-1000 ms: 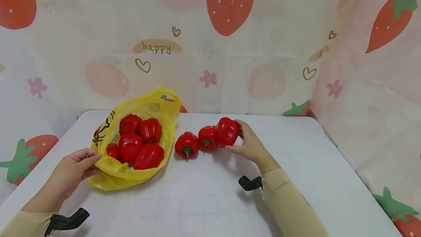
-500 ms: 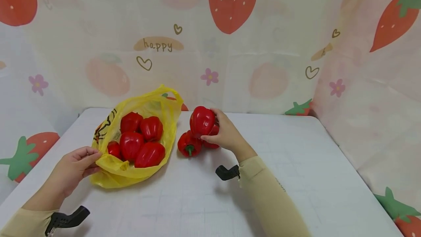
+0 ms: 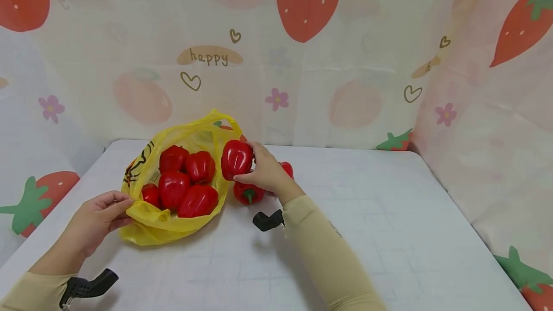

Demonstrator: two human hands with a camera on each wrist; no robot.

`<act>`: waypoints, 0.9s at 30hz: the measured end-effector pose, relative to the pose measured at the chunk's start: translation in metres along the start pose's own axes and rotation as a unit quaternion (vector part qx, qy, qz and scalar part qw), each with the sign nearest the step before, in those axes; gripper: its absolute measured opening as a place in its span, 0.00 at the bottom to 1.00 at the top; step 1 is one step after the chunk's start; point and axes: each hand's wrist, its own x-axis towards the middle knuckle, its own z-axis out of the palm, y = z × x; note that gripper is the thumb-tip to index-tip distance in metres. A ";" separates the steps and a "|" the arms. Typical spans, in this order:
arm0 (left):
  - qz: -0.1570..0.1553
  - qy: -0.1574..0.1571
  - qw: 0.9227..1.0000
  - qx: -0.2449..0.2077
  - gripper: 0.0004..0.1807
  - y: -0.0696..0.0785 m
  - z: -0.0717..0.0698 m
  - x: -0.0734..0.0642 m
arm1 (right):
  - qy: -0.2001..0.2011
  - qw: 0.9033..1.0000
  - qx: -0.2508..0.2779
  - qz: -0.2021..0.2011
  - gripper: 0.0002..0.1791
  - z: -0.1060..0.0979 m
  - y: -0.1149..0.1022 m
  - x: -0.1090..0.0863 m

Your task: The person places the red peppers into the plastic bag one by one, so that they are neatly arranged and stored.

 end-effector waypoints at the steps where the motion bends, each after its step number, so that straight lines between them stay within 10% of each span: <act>1: -0.001 0.000 1.000 0.001 0.24 0.000 0.000 0.000 | -0.004 1.000 0.003 0.004 0.51 0.002 -0.002 0.002; 27: 0.005 0.013 1.000 0.020 0.25 0.006 -0.003 0.000 | -0.045 0.991 -0.129 0.019 0.51 0.045 -0.023 0.031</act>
